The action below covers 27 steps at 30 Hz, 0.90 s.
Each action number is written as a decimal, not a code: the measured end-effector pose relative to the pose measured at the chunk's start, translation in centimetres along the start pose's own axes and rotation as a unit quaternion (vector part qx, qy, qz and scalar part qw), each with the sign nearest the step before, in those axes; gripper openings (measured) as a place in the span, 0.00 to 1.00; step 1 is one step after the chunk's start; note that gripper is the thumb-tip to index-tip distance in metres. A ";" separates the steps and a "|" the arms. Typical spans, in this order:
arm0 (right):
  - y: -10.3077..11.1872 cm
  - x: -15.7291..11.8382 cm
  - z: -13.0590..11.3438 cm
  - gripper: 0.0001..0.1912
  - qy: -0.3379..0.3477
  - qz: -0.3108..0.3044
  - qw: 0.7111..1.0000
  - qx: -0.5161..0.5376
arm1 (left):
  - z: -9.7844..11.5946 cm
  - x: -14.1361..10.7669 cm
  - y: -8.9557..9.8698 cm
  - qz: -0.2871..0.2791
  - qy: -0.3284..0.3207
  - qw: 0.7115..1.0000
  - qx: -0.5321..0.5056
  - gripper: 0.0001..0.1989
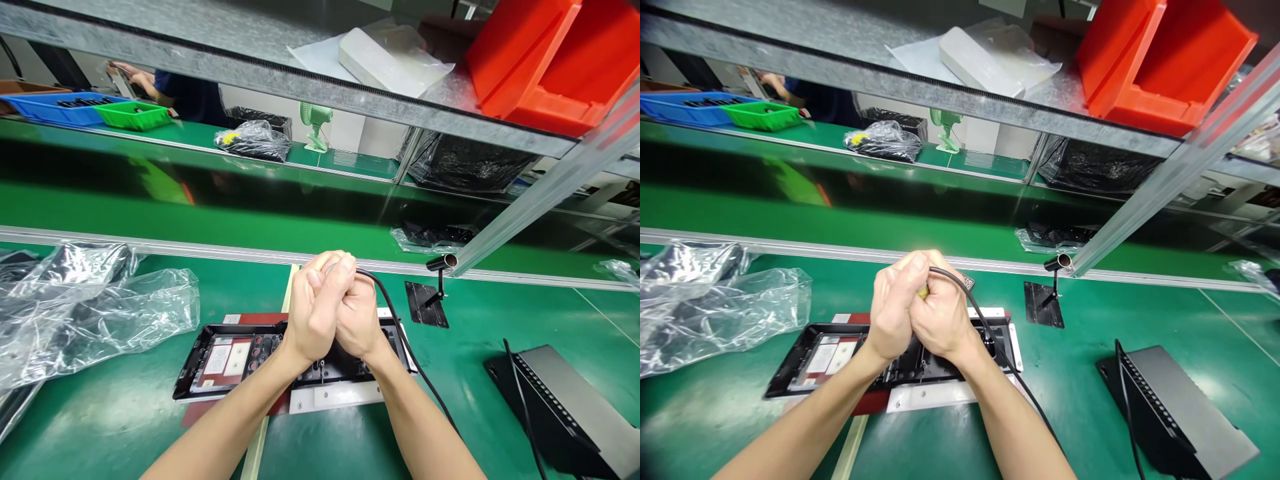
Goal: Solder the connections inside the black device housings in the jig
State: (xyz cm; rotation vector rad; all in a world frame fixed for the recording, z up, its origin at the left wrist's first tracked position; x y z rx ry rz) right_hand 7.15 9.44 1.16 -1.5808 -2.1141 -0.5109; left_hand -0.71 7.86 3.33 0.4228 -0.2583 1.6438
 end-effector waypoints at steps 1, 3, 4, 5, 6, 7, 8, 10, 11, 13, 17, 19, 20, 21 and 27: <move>0.0 0.0 0.0 0.11 0.000 0.000 1.000 -0.001 | 0.0 0.0 0.0 0.000 -0.001 1.000 -0.001 0.23; 0.0 0.0 0.0 0.10 0.002 0.000 1.000 0.001 | 0.0 0.0 0.0 -0.001 0.000 1.000 -0.004 0.22; 0.0 0.0 0.0 0.10 0.003 0.000 1.000 0.003 | 0.0 0.0 0.0 -0.002 0.001 1.000 -0.006 0.22; 0.0 0.0 0.0 0.10 0.004 0.001 1.000 0.004 | 0.0 0.0 0.0 -0.002 0.002 1.000 -0.007 0.22; 0.0 0.0 0.0 0.10 0.005 0.001 1.000 0.004 | 0.0 -0.1 0.0 -0.001 0.003 1.000 -0.008 0.22; 0.0 0.0 0.0 0.10 0.005 0.001 1.000 0.001 | 0.0 -0.1 0.0 -0.002 0.004 1.000 -0.009 0.22; 0.0 -0.1 0.0 0.11 0.005 0.001 1.000 -0.001 | 0.0 -0.1 0.0 -0.001 0.005 1.000 -0.009 0.22; 0.0 -0.1 0.0 0.11 0.004 0.003 1.000 -0.005 | 0.0 -0.1 0.0 0.000 0.008 1.000 -0.007 0.22; 0.0 -0.1 0.0 0.11 0.004 0.005 1.000 -0.006 | 0.0 -0.1 0.0 0.001 0.009 1.000 -0.005 0.22; 0.1 0.0 0.0 0.11 0.003 0.007 1.000 -0.008 | 0.0 0.0 0.0 0.002 0.012 1.000 -0.003 0.22; -0.1 0.0 -0.1 0.11 0.004 0.000 1.000 -0.011 | 0.0 0.0 0.1 -0.001 0.010 1.000 0.007 0.23; -0.2 0.0 -0.2 0.11 0.005 -0.005 1.000 -0.010 | 0.1 -0.1 0.1 0.002 0.009 1.000 0.016 0.24; -0.2 0.0 -0.2 0.11 0.007 -0.006 1.000 -0.009 | 0.1 -0.1 0.2 0.004 0.008 1.000 0.019 0.24; -0.2 0.0 -0.2 0.10 0.011 -0.007 1.000 -0.007 | 0.1 -0.1 0.2 0.006 0.007 1.000 0.022 0.24; -0.4 0.1 -0.6 0.09 0.038 0.003 0.999 -0.007 | 0.0 -0.3 0.2 0.011 0.007 1.000 0.025 0.24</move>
Point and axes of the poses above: each hand's wrist, its own x-axis towards the middle knuckle, its own y-axis out of the back of the hand, z = x × y, the point moved 5 cm from there along x, towards the middle knuckle, and after that the axes turned 12 degrees about x, right-handed, at the moved point
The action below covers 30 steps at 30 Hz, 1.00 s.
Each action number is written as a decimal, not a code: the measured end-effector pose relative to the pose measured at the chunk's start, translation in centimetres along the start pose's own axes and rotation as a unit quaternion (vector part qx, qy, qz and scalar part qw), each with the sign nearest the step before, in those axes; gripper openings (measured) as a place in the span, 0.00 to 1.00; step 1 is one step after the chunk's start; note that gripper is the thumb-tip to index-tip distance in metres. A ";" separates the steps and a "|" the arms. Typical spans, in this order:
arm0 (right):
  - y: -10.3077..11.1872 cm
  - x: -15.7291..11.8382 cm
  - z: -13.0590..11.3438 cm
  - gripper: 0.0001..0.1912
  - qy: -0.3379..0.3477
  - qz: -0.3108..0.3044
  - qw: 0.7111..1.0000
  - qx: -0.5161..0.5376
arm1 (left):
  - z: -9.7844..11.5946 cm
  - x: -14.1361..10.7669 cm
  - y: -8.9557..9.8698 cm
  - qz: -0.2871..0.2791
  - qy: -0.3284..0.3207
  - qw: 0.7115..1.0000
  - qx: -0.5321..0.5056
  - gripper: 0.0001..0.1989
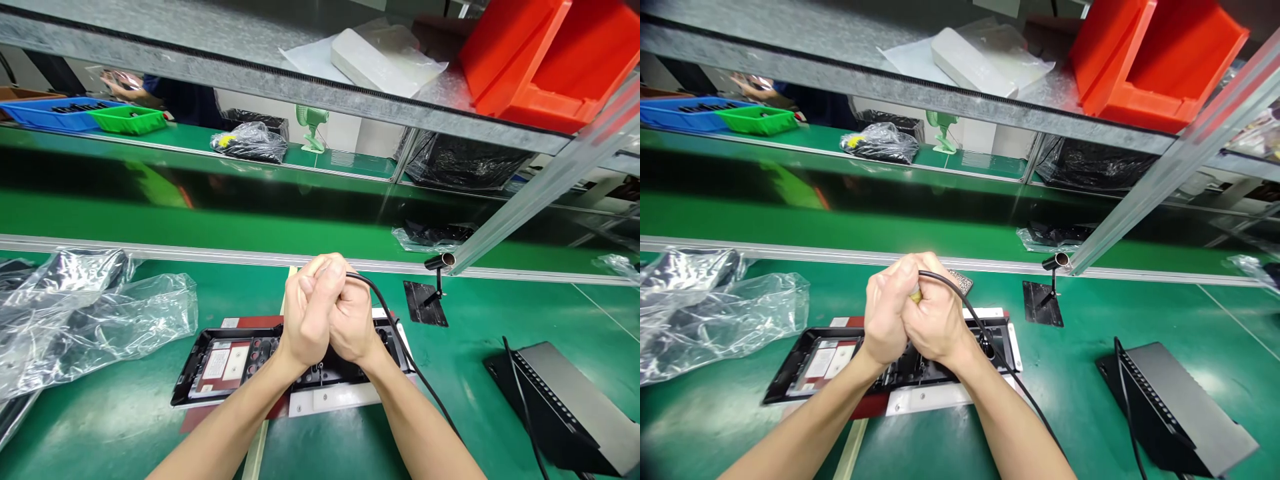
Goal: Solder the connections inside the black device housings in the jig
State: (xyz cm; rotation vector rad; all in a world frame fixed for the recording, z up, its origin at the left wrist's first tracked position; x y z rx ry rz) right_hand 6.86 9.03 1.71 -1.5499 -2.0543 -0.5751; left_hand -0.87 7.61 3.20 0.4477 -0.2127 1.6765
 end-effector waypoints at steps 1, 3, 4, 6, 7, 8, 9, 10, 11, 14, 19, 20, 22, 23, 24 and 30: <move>0.0 0.0 0.0 0.10 -0.001 0.002 1.000 -0.002 | 0.0 0.0 0.0 0.000 0.000 1.000 0.002 0.24; 0.0 0.1 0.1 0.11 -0.005 0.005 1.000 -0.008 | -0.1 0.1 0.0 0.001 0.001 1.000 0.010 0.24; 0.0 0.1 0.1 0.11 -0.005 0.004 1.000 -0.010 | -0.1 0.1 0.0 0.001 0.001 1.000 0.013 0.24; 0.0 0.1 0.1 0.10 -0.002 0.004 1.000 -0.011 | -0.2 0.1 -0.1 -0.001 0.000 1.000 0.016 0.24; 0.0 0.1 0.1 0.10 0.000 0.006 1.000 -0.010 | -0.2 0.1 -0.1 -0.002 0.000 1.000 0.016 0.24; 0.0 0.0 0.2 0.10 0.000 0.007 1.000 -0.010 | -0.2 0.2 -0.1 -0.005 0.001 1.000 0.016 0.24; 0.0 0.0 0.2 0.10 -0.001 0.006 1.000 -0.010 | -0.3 0.2 -0.1 -0.007 -0.001 1.000 0.016 0.24; 0.1 0.0 0.3 0.10 -0.001 0.005 1.000 -0.011 | -0.3 0.2 -0.1 -0.009 -0.004 1.000 0.017 0.24; 0.1 -0.1 0.3 0.10 -0.002 0.003 1.000 -0.013 | -0.3 0.1 -0.1 -0.010 -0.009 1.000 0.020 0.23; 0.0 -0.2 0.3 0.11 -0.004 -0.002 1.000 -0.021 | -0.4 0.1 -0.1 -0.006 -0.026 0.999 0.021 0.22; 0.0 -0.1 0.2 0.11 -0.004 0.002 1.000 -0.013 | -0.4 0.0 -0.2 -0.009 -0.028 0.999 0.011 0.21; 0.0 -0.1 0.2 0.11 -0.001 0.004 1.000 -0.012 | -0.4 0.0 -0.2 -0.011 -0.027 0.999 0.012 0.21; 0.0 -0.2 0.3 0.11 0.000 0.006 1.000 -0.020 | -0.4 0.0 -0.2 -0.012 -0.028 0.999 0.014 0.21; 0.1 -0.3 0.4 0.11 -0.001 0.006 1.000 -0.027 | -0.4 0.0 -0.2 -0.010 -0.030 0.999 0.015 0.21; 0.1 -0.4 0.5 0.11 -0.003 0.005 0.999 -0.034 | -0.3 0.0 -0.2 -0.006 -0.034 0.999 0.015 0.21; 0.0 -0.5 0.6 0.10 -0.001 0.005 0.999 -0.033 | -0.6 -0.1 -0.1 -0.001 -0.026 1.000 0.008 0.22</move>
Point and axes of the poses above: each hand's wrist, its own x-axis towards the middle knuckle, its own y-axis out of the back of the hand, z = x × y, the point moved 5 cm from there along x, towards the middle knuckle, and after that the axes turned 12 degrees about x, right-handed, at the moved point
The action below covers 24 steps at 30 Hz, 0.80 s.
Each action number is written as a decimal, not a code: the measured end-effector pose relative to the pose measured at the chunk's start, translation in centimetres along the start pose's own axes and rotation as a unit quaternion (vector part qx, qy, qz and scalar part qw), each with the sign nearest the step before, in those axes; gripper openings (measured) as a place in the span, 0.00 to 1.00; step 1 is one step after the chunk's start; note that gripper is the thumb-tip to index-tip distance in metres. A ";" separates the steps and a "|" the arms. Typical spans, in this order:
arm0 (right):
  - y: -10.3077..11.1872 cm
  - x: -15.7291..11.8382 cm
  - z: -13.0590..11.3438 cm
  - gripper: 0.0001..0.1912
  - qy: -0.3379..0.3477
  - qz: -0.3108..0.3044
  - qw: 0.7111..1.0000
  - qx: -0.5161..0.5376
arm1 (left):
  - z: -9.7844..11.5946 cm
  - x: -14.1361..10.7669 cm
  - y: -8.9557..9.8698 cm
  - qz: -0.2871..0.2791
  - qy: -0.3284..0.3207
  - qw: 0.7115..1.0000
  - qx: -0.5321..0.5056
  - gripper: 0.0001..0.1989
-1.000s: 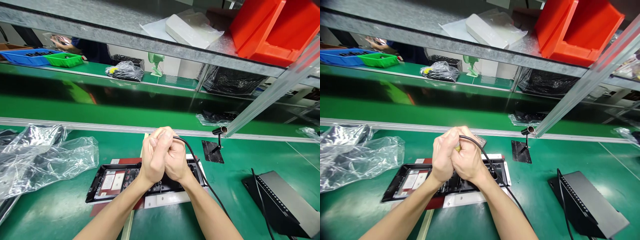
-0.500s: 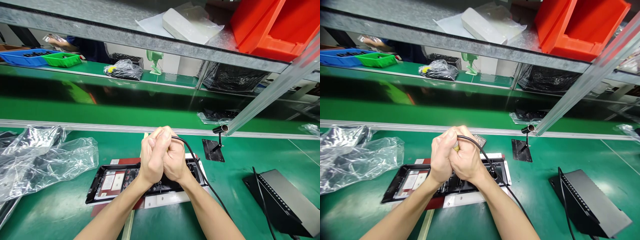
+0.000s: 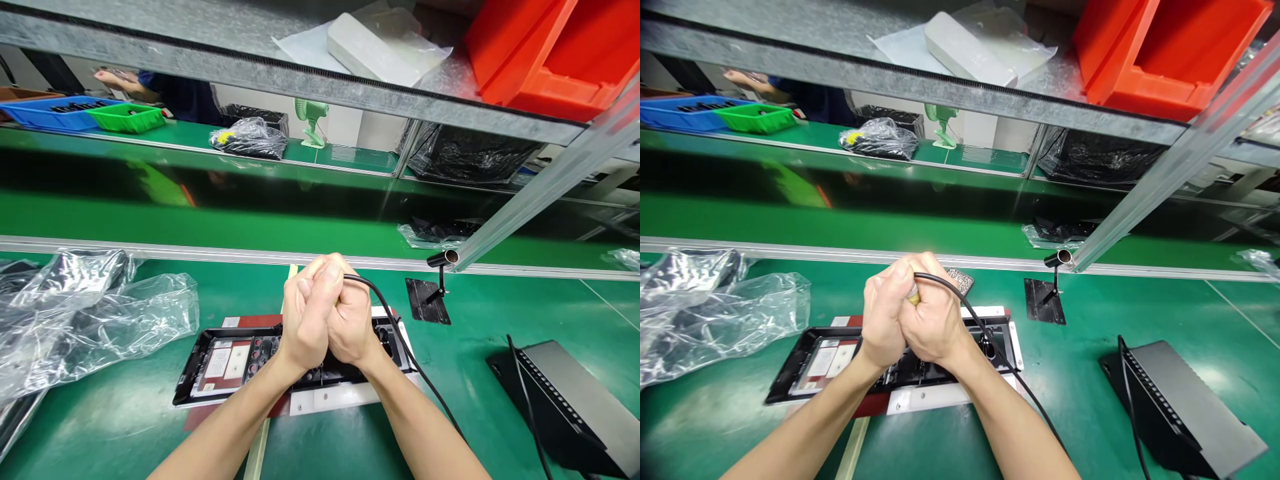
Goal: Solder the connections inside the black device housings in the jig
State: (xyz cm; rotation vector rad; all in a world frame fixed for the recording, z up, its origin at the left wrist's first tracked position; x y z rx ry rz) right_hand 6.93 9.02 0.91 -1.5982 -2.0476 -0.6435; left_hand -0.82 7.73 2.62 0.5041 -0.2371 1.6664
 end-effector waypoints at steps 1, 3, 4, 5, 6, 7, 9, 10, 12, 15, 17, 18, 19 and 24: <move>0.0 0.0 -0.1 0.10 0.000 0.000 1.000 0.001 | -0.1 0.0 0.0 -0.001 0.004 1.000 -0.001 0.22; -0.1 0.1 -0.2 0.10 0.000 0.000 1.000 0.001 | -0.2 -0.1 0.0 -0.001 0.011 1.000 -0.005 0.23; -0.1 0.2 -0.3 0.10 0.001 0.000 1.000 0.001 | -0.2 -0.1 0.0 0.000 0.014 1.000 -0.007 0.23; -0.1 0.2 -0.3 0.10 0.002 0.000 1.000 0.002 | -0.2 -0.1 0.0 0.001 0.014 1.000 -0.009 0.23; -0.1 0.2 -0.3 0.10 0.003 0.000 1.000 0.004 | -0.2 -0.1 -0.1 0.001 0.013 1.000 -0.012 0.23; -0.1 0.2 -0.3 0.09 0.004 0.001 1.000 0.006 | -0.2 -0.1 -0.1 0.001 0.010 1.000 -0.016 0.23; -0.1 0.2 -0.3 0.09 0.006 0.002 1.000 0.012 | -0.2 -0.1 -0.1 -0.003 0.009 1.000 -0.025 0.22; -0.1 0.2 -0.3 0.09 0.008 0.003 1.000 0.014 | -0.2 -0.2 -0.1 -0.005 0.009 1.000 -0.029 0.22; -0.1 0.2 -0.3 0.10 0.009 0.004 1.000 0.014 | -0.3 -0.2 -0.2 -0.007 0.011 0.999 -0.032 0.22; -0.1 0.3 -0.3 0.10 0.007 0.002 1.000 0.009 | -0.3 -0.2 -0.1 -0.008 0.012 1.000 -0.025 0.22; -0.1 0.3 -0.3 0.10 0.005 -0.001 1.000 0.009 | -0.2 -0.2 -0.1 -0.007 0.007 1.000 -0.018 0.22; -0.1 0.3 -0.3 0.10 0.005 -0.001 1.000 0.010 | -0.2 -0.1 0.0 -0.003 0.002 1.000 -0.015 0.22; -0.1 0.3 -0.3 0.10 0.006 0.000 1.000 0.013 | -0.1 -0.1 0.0 0.001 -0.005 1.000 -0.010 0.22; -0.1 0.3 -0.5 0.09 0.023 0.011 0.999 0.024 | -0.2 -0.1 0.0 0.007 -0.020 1.000 -0.015 0.22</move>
Point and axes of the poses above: each hand's wrist, its own x-axis towards the middle knuckle, its own y-axis out of the back of the hand, z = x × y, the point moved 5 cm from there along x, towards the middle knuckle, and after that the axes turned 12 degrees about x, right-handed, at the moved point
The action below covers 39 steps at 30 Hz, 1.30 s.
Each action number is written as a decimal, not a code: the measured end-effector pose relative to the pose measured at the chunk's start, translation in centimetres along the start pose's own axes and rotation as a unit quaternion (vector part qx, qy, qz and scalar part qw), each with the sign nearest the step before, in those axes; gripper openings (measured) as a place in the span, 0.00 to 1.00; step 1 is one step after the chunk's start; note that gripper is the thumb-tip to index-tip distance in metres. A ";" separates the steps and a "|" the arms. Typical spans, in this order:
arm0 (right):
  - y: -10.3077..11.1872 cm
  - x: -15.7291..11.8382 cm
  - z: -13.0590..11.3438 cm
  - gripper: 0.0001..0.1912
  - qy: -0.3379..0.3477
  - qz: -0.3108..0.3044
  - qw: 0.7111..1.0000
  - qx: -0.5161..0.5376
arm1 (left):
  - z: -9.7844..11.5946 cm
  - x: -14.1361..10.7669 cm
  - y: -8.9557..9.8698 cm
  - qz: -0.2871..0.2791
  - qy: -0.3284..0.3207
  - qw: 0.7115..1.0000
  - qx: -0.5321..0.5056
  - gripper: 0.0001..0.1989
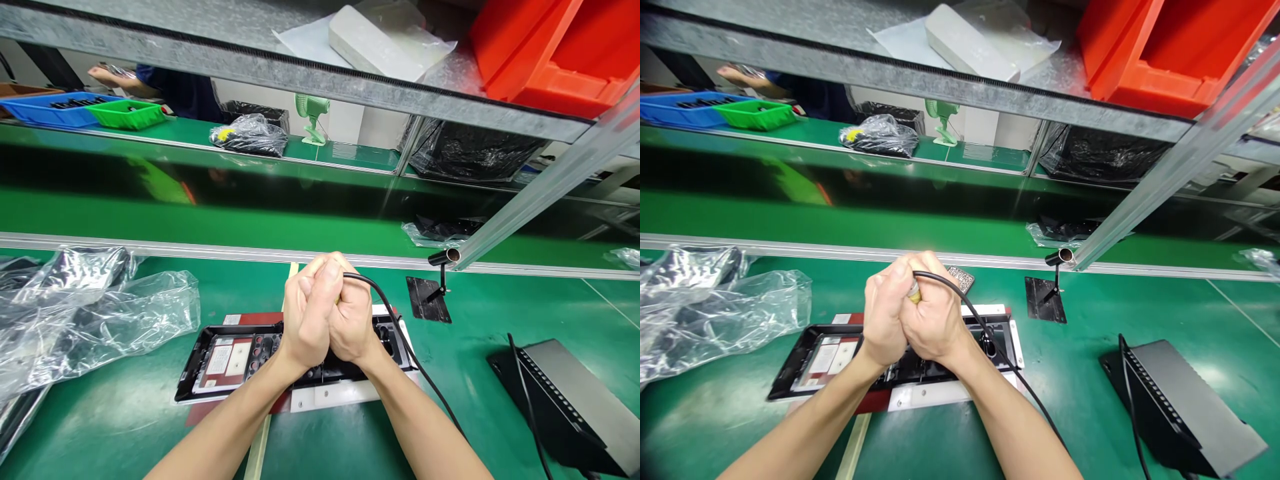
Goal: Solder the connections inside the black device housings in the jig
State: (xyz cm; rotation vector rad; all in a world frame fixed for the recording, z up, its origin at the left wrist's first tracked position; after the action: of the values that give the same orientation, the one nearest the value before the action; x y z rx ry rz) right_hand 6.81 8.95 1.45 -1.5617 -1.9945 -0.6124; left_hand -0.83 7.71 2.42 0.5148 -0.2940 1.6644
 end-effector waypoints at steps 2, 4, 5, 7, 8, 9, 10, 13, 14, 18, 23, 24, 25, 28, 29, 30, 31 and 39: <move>0.0 0.0 0.0 0.09 0.002 -0.003 1.000 -0.001 | 0.0 0.0 0.0 -0.001 0.001 1.000 -0.010 0.22; -0.1 -0.1 0.0 0.09 0.002 -0.006 1.000 -0.003 | 0.0 -0.1 -0.1 -0.003 -0.001 1.000 -0.012 0.22; -0.1 -0.1 0.0 0.09 0.001 -0.007 1.000 -0.005 | 0.0 -0.1 -0.1 -0.003 -0.002 1.000 -0.013 0.21; -0.1 -0.1 0.1 0.09 0.000 -0.008 1.000 -0.007 | 0.0 -0.1 -0.1 -0.002 -0.005 1.000 -0.013 0.21; -0.1 -0.1 0.1 0.08 -0.001 -0.007 1.000 -0.007 | 0.0 -0.1 -0.1 -0.003 -0.006 1.000 -0.013 0.22; -0.1 -0.1 0.1 0.08 -0.001 -0.006 1.000 -0.005 | 0.0 -0.1 -0.1 -0.003 -0.006 1.000 -0.014 0.22; 0.0 -0.1 0.1 0.08 0.000 -0.005 1.000 -0.003 | 0.0 -0.1 -0.1 -0.003 -0.006 1.000 -0.017 0.21; -0.1 -0.1 0.1 0.07 0.003 -0.003 1.000 -0.001 | 0.0 -0.1 -0.1 -0.001 -0.003 1.000 -0.019 0.21; -0.1 -0.1 0.0 0.07 0.003 -0.003 1.000 -0.002 | 0.0 -0.1 0.0 0.002 -0.003 1.000 -0.017 0.21; -0.1 -0.1 0.1 0.07 -0.007 -0.008 1.000 -0.003 | 0.1 -0.1 0.0 0.004 -0.015 1.000 -0.013 0.21; -0.1 -0.1 0.1 0.07 -0.004 -0.008 1.000 -0.009 | 0.1 -0.1 -0.1 -0.002 -0.020 1.000 -0.023 0.22; -0.1 -0.1 0.2 0.08 -0.003 -0.007 1.000 -0.010 | 0.1 -0.1 -0.1 -0.002 -0.017 1.000 -0.022 0.22; -0.1 -0.1 0.2 0.08 -0.003 -0.005 1.000 -0.011 | 0.1 -0.1 -0.1 0.000 -0.016 1.000 -0.020 0.22; -0.1 -0.1 0.2 0.08 0.000 -0.004 1.000 -0.015 | 0.0 -0.1 0.0 0.000 -0.015 1.000 -0.011 0.22; -0.1 -0.1 0.2 0.08 0.000 -0.007 1.000 -0.016 | 0.0 -0.1 0.0 -0.001 -0.017 1.000 -0.011 0.22; -0.1 0.0 0.2 0.08 0.001 -0.010 1.000 -0.016 | 0.0 -0.1 0.0 -0.002 -0.018 1.000 -0.011 0.22; -0.1 0.0 0.1 0.08 0.002 -0.012 1.000 -0.017 | 0.1 -0.1 0.0 -0.002 -0.019 1.000 -0.013 0.22; -0.1 -0.1 0.2 0.07 -0.003 -0.010 1.000 -0.023 | 0.1 -0.1 0.0 -0.005 -0.018 1.000 -0.009 0.21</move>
State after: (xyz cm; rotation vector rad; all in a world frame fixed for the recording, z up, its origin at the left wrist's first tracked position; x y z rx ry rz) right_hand 6.70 9.02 1.23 -1.5735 -2.0153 -0.6660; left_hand -0.80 7.58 2.49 0.5329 -0.3329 1.6430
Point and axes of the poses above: each hand's wrist, its own x-axis towards the middle knuckle, its own y-axis out of the back of the hand, z = x × y, the point moved 5 cm from there along x, towards the middle knuckle, and after that the axes turned 12 degrees about x, right-handed, at the moved point
